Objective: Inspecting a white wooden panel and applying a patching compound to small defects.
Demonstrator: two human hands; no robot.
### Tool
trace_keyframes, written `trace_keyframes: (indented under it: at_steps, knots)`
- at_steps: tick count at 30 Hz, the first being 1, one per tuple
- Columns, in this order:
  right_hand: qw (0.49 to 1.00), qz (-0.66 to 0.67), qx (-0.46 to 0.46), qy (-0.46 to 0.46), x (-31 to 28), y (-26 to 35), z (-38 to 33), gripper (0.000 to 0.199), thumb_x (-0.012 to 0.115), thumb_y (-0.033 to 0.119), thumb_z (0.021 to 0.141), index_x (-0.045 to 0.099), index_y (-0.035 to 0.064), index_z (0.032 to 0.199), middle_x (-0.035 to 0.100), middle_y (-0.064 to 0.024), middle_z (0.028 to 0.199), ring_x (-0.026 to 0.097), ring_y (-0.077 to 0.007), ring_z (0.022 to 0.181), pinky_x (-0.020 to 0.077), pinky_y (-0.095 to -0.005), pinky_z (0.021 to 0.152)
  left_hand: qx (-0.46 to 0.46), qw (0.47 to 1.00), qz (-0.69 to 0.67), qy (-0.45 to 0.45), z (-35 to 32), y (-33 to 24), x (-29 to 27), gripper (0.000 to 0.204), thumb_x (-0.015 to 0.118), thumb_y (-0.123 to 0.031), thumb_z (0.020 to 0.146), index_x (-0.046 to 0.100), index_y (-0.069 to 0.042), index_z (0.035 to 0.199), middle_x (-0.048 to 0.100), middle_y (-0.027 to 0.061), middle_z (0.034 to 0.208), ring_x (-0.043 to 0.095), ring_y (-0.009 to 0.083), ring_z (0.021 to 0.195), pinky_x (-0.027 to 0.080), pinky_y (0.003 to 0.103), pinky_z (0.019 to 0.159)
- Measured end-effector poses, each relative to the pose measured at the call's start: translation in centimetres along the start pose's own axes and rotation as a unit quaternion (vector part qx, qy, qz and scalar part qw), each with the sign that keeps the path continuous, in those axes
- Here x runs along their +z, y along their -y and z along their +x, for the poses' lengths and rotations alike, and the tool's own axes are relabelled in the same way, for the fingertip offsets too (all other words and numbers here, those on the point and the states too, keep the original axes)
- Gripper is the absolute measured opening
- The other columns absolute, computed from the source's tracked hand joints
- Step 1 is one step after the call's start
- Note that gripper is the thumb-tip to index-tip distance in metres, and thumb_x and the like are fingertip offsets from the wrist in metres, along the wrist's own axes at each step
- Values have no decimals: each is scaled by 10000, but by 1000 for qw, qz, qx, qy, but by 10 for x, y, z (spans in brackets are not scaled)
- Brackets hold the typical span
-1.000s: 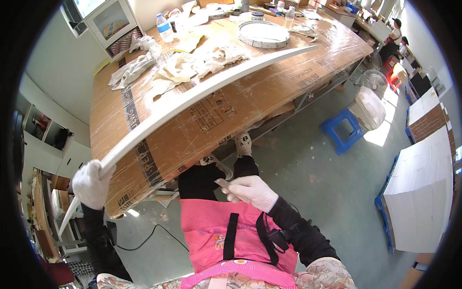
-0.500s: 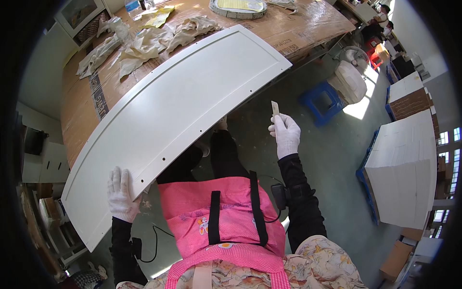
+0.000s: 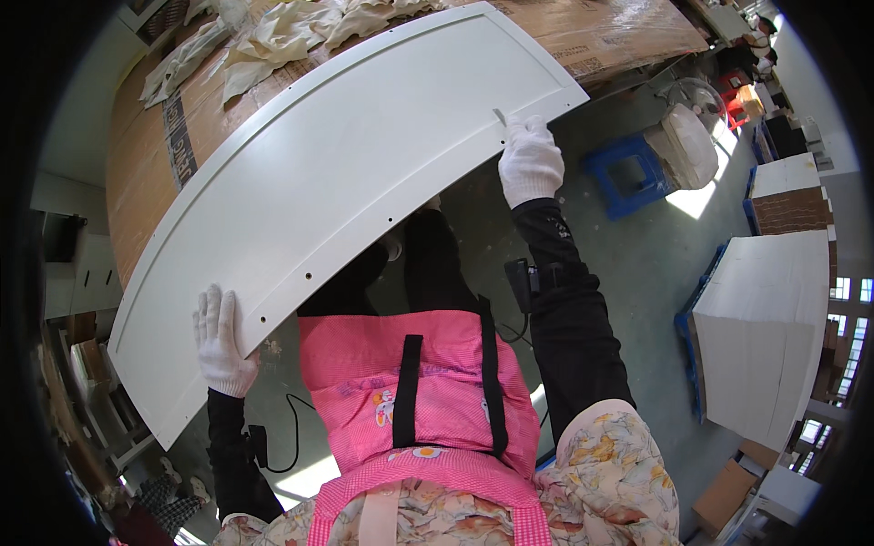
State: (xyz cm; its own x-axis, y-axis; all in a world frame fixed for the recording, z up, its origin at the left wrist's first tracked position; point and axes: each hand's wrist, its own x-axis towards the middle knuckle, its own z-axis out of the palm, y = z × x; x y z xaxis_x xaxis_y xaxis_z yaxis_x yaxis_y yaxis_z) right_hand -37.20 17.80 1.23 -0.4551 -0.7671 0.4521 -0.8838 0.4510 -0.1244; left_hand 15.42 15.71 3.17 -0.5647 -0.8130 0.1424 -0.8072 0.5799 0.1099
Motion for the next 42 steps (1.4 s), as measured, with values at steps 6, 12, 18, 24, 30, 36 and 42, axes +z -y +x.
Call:
trace_keyframes:
  at_steps: [6,12,18,24,30,36,42]
  knots:
    - [965,153,-205,54,-35,112,-88,423,624,59,846,685,154,1253,599,-93,883,651,-310,693,557,-440,633,-15,1000,-13,-6,-3,2,-1,977,835,-78,600,463,-116,1503,404,182,1591,353,404,1483,267,550,1217]
    - [999,30,23,-16,2,-24,12,204,612,115,971,704,28,1130,642,-143,941,667,-329,814,536,-383,683,-6,999,-31,-24,4,-1,6,966,841,-85,609,463,-99,1498,400,184,1591,350,403,1485,262,554,1219]
    - [960,203,-185,50,-46,121,-97,412,667,20,850,711,139,1241,606,-80,847,642,-296,679,538,-391,620,-25,999,-29,3,-3,3,0,960,863,-119,625,462,-96,1497,413,183,1583,371,403,1473,278,552,1214]
    - [989,142,46,9,-11,-1,-17,239,634,92,976,704,8,1188,627,-117,878,633,-242,738,491,-323,652,-9,999,-16,-27,0,0,0,939,844,-108,650,452,-89,1503,418,185,1580,378,408,1468,292,555,1205]
    - [978,178,-109,15,-22,73,-78,281,666,58,893,721,70,1168,556,-72,789,605,-258,658,501,-359,589,-23,999,-24,-17,-4,3,4,936,842,-91,640,467,-98,1498,426,186,1573,379,391,1473,295,552,1206]
    - [953,209,-211,54,-45,110,-99,345,668,44,851,722,131,1180,525,-45,765,588,-256,622,502,-389,556,-37,999,-20,2,1,-1,0,972,851,-80,622,455,-116,1508,429,167,1574,378,389,1472,310,528,1212]
    - [986,156,-60,17,-29,93,-73,294,647,56,931,706,58,1219,558,-102,802,590,-263,623,485,-381,573,-77,997,14,-18,8,-22,4,935,822,-132,658,444,-106,1513,442,176,1560,416,394,1445,343,516,1194]
